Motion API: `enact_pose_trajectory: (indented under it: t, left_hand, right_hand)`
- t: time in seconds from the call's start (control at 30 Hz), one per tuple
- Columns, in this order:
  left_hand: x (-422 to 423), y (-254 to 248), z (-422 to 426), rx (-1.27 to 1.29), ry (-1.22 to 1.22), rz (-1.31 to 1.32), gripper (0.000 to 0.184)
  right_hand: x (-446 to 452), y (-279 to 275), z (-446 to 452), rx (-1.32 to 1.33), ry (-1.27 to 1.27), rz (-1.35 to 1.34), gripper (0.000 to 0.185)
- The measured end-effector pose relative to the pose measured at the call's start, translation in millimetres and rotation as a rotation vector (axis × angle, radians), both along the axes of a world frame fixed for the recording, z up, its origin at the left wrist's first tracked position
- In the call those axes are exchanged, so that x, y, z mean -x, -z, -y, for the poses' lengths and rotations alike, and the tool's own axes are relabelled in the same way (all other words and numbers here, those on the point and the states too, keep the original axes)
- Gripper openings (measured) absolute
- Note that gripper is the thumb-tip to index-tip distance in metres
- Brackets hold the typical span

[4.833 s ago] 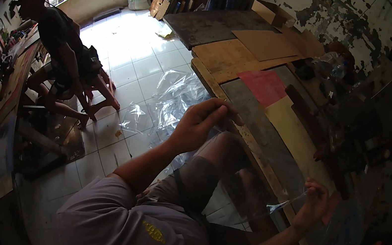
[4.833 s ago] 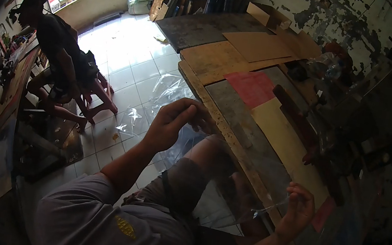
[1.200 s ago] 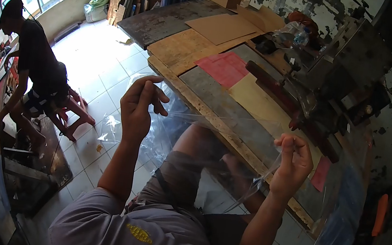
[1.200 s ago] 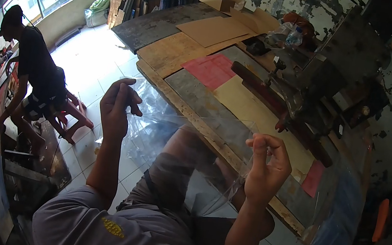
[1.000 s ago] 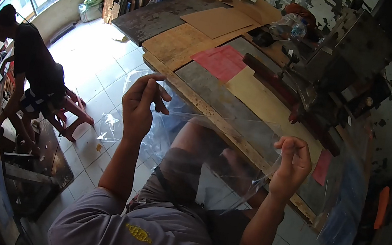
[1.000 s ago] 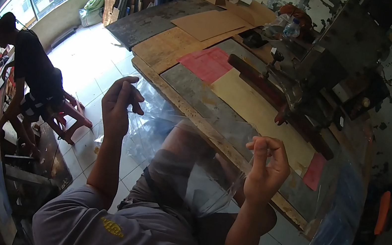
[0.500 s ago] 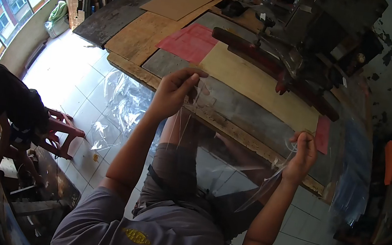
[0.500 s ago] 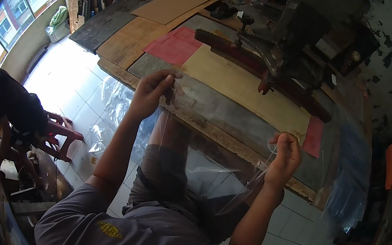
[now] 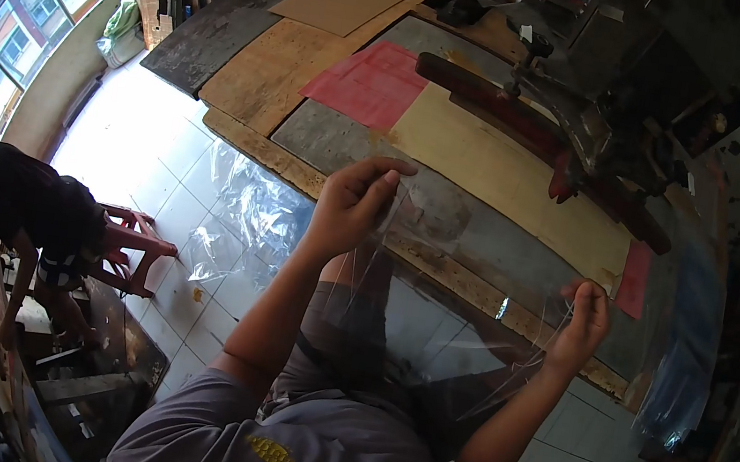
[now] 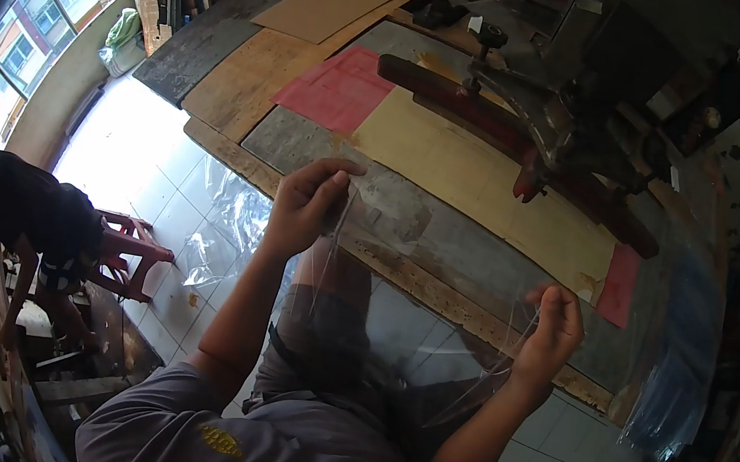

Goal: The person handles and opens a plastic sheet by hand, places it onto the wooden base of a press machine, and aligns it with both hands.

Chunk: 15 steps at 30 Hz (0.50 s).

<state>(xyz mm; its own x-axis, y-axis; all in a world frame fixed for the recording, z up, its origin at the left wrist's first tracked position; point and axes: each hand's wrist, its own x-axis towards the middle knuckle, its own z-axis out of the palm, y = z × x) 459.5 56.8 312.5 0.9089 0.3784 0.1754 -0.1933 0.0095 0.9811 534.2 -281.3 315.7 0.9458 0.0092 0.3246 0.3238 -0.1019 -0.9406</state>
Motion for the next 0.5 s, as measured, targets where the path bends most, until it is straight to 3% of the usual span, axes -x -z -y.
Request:
enact_pose_trajectory:
  t: [0.23, 0.5]
  left_hand:
    - [0.8, -3.1, 4.6, -0.065, -0.052, 0.026, 0.024]
    - [0.6, -0.8, 0.6, 0.066, -0.009, -0.004, 0.028]
  right_hand:
    - [0.7, -0.2, -2.0, -0.009, 0.006, -0.015, 0.026]
    - [0.4, 1.8, -1.3, -0.039, 0.008, -0.021, 0.027]
